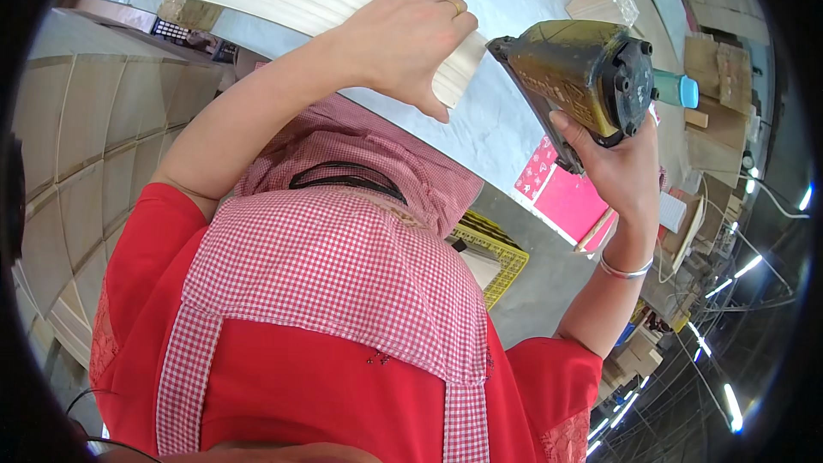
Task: Assembling wooden boxes by applying glue to joints and securing them with a pneumatic staple gun.
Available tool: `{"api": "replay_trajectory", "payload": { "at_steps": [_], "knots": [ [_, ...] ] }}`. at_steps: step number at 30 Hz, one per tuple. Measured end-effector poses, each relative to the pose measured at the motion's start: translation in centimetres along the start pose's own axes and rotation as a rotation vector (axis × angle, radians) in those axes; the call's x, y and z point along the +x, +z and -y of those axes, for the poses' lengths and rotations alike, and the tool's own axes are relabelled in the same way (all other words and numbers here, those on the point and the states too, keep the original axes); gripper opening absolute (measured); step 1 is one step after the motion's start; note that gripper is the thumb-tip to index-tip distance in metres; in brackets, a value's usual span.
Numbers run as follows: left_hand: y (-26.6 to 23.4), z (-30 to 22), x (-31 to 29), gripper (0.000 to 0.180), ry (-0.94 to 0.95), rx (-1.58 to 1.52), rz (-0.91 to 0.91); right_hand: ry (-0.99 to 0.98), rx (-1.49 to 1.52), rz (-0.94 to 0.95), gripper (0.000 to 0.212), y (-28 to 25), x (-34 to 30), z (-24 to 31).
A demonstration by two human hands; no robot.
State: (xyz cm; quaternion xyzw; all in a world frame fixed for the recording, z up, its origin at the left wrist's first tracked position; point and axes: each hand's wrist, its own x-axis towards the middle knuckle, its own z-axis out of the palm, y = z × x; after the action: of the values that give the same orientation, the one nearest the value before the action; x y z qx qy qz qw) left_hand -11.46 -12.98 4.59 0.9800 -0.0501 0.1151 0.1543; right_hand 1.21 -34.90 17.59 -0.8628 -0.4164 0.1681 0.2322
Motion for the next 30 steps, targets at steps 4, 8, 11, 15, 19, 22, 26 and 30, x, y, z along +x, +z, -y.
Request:
{"api": "replay_trajectory", "payload": {
  "at_steps": [4, 8, 11, 15, 19, 22, 26, 30],
  "knots": [
    [0.1, 0.1, -0.1, 0.081, -0.003, -0.013, 0.005, -0.041, -0.026, 0.044, 0.028, -0.1, 0.5, 0.3],
    [0.1, -0.1, 0.0, 0.081, -0.002, -0.016, 0.009, -0.014, -0.003, 0.082, 0.028, -0.3, 0.7, -0.5],
    [0.2, -0.1, 0.0, 0.085, -0.002, -0.022, 0.019, 0.046, 0.041, 0.068, 0.027, -0.2, 0.9, -0.9],
    [0.2, 0.0, 0.1, 0.088, 0.023, -0.049, 0.002, 0.060, 0.007, 0.000, 0.025, 0.0, 0.6, -1.2],
    [0.6, 1.5, -0.7, 0.084, 0.030, -0.034, -0.215, 0.069, 0.031, -0.173, 0.021, 0.4, -1.2, -2.6],
    [-2.1, 4.0, -2.0, 0.071, -0.046, -0.026, -0.094, 0.188, 0.090, -0.274, 0.021, -0.1, -5.0, -5.8],
    [-7.6, 5.7, -0.5, 0.043, -0.174, -0.260, 0.361, 0.232, -0.004, -0.398, 0.041, 0.5, -11.0, -14.9],
    [-10.6, 3.9, 2.7, 0.035, -0.256, -0.184, 0.044, 0.290, -0.615, -0.442, 0.061, 3.6, -14.2, -21.6]
  ]
}}
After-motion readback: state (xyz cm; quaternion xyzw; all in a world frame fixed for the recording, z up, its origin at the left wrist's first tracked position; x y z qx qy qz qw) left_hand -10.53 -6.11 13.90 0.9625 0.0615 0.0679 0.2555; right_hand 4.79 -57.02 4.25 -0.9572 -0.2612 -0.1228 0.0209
